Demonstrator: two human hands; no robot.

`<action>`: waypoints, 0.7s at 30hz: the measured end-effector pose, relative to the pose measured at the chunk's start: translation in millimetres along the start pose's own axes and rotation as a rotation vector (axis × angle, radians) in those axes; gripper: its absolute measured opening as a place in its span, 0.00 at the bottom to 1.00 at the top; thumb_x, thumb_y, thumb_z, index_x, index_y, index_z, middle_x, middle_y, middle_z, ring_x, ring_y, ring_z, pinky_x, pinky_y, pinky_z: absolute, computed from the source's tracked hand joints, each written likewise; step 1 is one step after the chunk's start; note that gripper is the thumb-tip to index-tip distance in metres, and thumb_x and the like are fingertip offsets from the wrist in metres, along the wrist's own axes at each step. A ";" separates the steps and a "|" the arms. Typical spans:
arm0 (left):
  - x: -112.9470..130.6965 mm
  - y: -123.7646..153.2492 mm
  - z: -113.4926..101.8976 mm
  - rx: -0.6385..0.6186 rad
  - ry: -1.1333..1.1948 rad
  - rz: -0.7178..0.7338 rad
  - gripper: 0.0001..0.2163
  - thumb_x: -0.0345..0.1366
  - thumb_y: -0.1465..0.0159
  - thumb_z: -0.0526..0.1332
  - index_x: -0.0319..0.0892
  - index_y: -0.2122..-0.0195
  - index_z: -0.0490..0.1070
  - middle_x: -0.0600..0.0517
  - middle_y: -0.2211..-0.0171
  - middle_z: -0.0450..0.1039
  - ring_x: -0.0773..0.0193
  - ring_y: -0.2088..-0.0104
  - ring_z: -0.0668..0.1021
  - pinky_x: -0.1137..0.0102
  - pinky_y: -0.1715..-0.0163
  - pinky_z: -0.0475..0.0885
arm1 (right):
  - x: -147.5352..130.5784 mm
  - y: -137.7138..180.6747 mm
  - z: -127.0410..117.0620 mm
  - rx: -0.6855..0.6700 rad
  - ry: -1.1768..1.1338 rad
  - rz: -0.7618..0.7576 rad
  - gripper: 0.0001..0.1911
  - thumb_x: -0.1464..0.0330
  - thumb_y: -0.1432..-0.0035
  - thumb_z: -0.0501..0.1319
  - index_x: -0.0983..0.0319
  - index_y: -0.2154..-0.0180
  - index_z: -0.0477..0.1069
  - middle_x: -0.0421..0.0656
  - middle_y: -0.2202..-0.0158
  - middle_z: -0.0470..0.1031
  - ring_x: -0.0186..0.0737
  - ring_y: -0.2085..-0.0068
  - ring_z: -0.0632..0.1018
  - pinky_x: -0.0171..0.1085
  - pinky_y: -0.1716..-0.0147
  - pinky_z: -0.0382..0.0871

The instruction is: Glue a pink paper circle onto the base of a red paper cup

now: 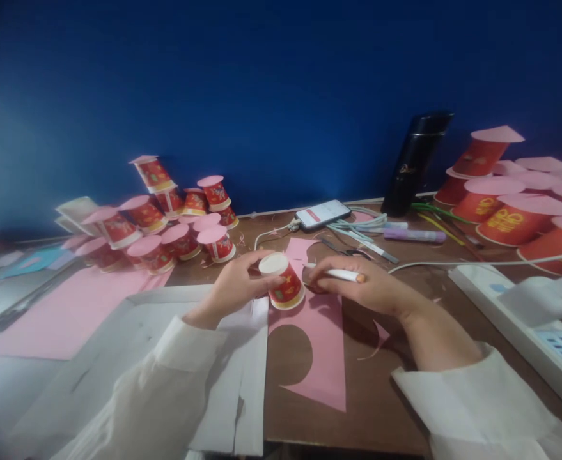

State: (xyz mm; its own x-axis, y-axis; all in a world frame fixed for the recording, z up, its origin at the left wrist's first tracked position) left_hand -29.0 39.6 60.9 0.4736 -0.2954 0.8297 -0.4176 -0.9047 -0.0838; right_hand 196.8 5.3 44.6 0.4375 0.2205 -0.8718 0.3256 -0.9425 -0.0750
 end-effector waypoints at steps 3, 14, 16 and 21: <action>-0.2 0.7 5.1 -0.021 0.010 0.006 0.24 0.48 0.42 0.74 0.48 0.46 0.79 0.50 0.48 0.83 0.56 0.54 0.83 0.64 0.52 0.76 | 4.8 1.4 4.2 -0.086 0.111 0.014 0.14 0.54 0.42 0.69 0.53 0.58 0.83 0.44 0.54 0.84 0.51 0.52 0.83 0.47 0.49 0.77; -5.3 -0.6 -43.6 0.426 0.214 -0.052 0.20 0.47 0.38 0.70 0.44 0.48 0.80 0.48 0.51 0.83 0.55 0.52 0.83 0.64 0.50 0.78 | 14.5 10.5 11.3 -0.318 0.143 0.095 0.12 0.56 0.43 0.69 0.52 0.59 0.82 0.43 0.55 0.84 0.51 0.52 0.83 0.45 0.51 0.77; -5.0 -1.4 -41.6 0.390 0.240 -0.035 0.21 0.47 0.38 0.71 0.44 0.48 0.79 0.48 0.50 0.83 0.55 0.50 0.83 0.64 0.50 0.78 | 13.2 12.8 9.6 -0.346 0.133 0.111 0.12 0.56 0.43 0.69 0.52 0.58 0.83 0.43 0.56 0.84 0.50 0.53 0.83 0.45 0.51 0.77; -0.2 -1.8 -20.1 0.141 0.254 -0.001 0.26 0.47 0.41 0.74 0.42 0.44 0.78 0.44 0.45 0.81 0.53 0.49 0.82 0.61 0.49 0.78 | 14.1 14.2 6.4 -0.359 0.079 0.155 0.13 0.56 0.46 0.71 0.53 0.60 0.83 0.44 0.57 0.84 0.51 0.54 0.84 0.43 0.54 0.78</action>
State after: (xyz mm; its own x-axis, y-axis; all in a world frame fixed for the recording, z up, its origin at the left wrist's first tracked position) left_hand -43.9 47.4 72.0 0.2567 -0.2247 0.9400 -0.2968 -0.9439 -0.1445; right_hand 202.3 -6.6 28.2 0.5632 0.1147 -0.8183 0.5169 -0.8215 0.2407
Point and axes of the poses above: each hand's wrist, its own y-axis away from the middle knuckle, its own z-axis out of the palm, x = y × z, the point moved 6 cm from there along -y, towards the middle knuckle
